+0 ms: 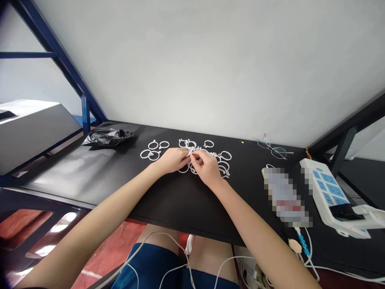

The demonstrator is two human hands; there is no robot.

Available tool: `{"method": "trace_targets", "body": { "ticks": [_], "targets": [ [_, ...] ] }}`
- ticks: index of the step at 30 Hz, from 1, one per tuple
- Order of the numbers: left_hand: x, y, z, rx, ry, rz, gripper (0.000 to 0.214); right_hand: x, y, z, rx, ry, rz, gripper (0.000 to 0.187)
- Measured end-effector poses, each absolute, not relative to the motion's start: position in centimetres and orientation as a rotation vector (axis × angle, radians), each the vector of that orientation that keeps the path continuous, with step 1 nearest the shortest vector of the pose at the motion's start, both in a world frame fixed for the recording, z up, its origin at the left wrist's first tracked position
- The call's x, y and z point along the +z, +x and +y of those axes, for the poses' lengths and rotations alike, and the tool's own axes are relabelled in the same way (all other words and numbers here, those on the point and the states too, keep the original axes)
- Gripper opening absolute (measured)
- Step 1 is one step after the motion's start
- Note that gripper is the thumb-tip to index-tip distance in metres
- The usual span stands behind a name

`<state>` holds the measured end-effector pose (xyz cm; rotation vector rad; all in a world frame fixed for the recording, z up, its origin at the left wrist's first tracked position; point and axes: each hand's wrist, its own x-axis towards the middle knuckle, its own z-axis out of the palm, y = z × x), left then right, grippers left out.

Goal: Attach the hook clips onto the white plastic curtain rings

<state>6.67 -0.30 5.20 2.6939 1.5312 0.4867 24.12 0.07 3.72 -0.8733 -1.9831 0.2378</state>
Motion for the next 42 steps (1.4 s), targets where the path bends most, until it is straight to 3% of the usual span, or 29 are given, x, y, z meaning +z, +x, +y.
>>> {"method": "trace_targets", "body": {
  "ticks": [30, 42],
  "targets": [
    [5.52, 6.72, -0.36, 0.411, 2.689, 1.555, 0.023, 3.26, 24.14, 0.07, 0.374, -0.902, -2.105, 0.01],
    [5.23, 6.67, -0.22, 0.426, 2.73, 1.533, 0.037, 3.81, 24.08, -0.16, 0.32, -0.894, -1.98, 0.014]
  ]
}}
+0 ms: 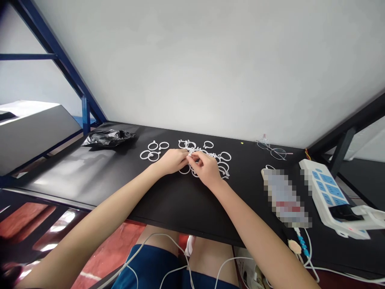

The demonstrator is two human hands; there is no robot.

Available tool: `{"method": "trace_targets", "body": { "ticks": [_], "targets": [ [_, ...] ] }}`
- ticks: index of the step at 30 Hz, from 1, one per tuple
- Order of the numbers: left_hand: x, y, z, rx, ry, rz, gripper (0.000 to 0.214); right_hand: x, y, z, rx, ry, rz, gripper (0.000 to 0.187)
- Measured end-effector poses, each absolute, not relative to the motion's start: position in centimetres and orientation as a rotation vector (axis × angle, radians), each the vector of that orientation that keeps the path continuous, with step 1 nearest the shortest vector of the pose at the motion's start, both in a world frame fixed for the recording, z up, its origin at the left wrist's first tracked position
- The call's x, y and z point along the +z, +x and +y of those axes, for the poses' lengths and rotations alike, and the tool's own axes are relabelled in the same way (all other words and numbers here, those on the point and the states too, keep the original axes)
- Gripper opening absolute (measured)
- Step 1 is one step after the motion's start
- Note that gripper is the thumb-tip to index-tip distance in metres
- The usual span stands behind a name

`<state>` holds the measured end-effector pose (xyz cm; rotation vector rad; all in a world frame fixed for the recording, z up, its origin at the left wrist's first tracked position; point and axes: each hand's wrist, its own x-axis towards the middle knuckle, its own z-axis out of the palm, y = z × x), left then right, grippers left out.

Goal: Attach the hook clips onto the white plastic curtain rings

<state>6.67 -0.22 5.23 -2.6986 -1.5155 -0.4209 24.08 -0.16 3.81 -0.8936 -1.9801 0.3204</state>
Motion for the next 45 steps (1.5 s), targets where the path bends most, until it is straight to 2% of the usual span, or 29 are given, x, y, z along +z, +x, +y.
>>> {"method": "trace_targets", "body": {
  "ticks": [5, 9, 12, 28, 45],
  "targets": [
    [5.02, 6.71, -0.21, -0.461, -2.707, -1.491, 0.038, 3.85, 24.1, -0.15, 0.283, -0.89, -1.904, 0.018],
    [4.95, 6.77, -0.2, -0.503, -2.717, -1.473, 0.038, 3.93, 24.06, -0.08, 0.169, -0.825, -1.942, 0.008],
    [5.06, 6.78, -0.27, -0.493, -2.704, -1.487, 0.039, 4.03, 24.04, -0.08, 0.142, -0.827, -1.944, 0.01],
    [5.17, 6.68, -0.71, -0.704, -2.64, -1.421, 0.037, 3.94, 24.2, 0.09, 0.213, -0.901, -1.933, 0.016],
    [5.63, 6.64, -0.81, -0.712, -2.695, -1.437, 0.034, 3.62, 24.31, 0.19, 0.293, -0.895, -2.001, 0.016]
  ]
}}
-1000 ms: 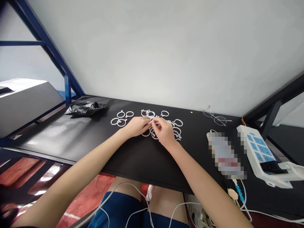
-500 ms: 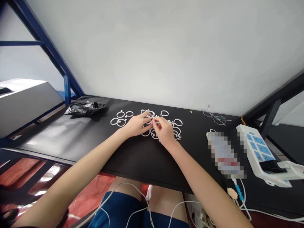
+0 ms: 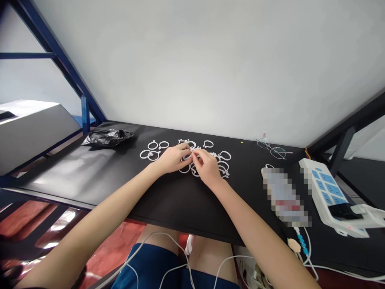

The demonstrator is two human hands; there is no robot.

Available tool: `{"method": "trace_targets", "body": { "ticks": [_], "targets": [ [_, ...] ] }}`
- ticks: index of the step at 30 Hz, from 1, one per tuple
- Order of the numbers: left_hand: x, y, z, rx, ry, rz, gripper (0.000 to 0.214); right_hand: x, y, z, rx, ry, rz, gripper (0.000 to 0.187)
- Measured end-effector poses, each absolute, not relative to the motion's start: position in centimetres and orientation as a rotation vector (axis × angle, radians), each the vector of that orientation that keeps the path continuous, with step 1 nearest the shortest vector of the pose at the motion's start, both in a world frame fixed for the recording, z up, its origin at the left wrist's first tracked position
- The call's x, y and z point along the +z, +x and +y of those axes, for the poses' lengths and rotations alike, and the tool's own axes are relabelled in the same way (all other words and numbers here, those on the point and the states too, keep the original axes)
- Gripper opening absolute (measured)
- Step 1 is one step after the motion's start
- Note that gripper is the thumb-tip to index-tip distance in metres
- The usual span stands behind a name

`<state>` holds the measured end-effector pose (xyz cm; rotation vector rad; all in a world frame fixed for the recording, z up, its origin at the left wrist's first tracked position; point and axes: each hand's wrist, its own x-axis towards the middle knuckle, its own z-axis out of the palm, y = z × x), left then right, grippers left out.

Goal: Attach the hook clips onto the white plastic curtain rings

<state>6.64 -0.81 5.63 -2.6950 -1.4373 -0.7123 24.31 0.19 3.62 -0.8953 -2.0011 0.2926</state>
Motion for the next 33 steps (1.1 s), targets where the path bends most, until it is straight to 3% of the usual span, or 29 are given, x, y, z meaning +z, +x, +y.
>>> {"method": "trace_targets", "body": {
  "ticks": [33],
  "targets": [
    [5.08, 6.5, -0.35, -0.525, -2.614, -1.638, 0.042, 3.67, 24.26, 0.29, 0.267, -0.987, -2.008, 0.015]
  ]
}}
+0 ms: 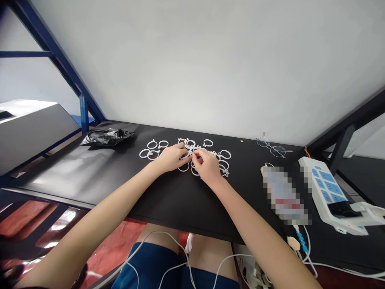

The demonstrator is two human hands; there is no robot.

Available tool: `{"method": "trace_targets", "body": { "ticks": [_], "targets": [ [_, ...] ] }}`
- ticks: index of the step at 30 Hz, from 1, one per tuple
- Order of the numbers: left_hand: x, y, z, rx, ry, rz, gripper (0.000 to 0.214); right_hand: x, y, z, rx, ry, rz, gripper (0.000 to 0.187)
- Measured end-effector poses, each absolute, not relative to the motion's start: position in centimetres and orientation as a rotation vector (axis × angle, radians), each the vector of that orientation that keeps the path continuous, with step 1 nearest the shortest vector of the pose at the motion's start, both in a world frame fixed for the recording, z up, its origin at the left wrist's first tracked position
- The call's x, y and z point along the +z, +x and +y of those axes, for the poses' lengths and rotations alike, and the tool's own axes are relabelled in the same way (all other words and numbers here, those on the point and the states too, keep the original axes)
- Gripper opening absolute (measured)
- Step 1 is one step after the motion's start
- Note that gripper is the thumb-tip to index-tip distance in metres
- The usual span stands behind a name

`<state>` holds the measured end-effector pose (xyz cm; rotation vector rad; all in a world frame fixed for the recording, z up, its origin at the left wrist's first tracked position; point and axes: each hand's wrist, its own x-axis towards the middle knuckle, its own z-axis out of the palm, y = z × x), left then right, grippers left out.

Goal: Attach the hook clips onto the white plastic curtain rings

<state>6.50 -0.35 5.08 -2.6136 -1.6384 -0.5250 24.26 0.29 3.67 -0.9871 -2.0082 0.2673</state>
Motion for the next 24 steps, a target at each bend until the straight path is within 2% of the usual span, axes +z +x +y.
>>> {"method": "trace_targets", "body": {
  "ticks": [15, 24],
  "targets": [
    [4.93, 6.45, -0.28, -0.543, -2.61, -1.64, 0.041, 3.66, 24.3, 0.2, 0.33, -0.99, -2.013, 0.014],
    [5.12, 6.48, -0.4, -0.509, -2.614, -1.674, 0.041, 3.98, 24.41, 0.33, 0.209, -1.133, -1.944, 0.014]
  ]
}}
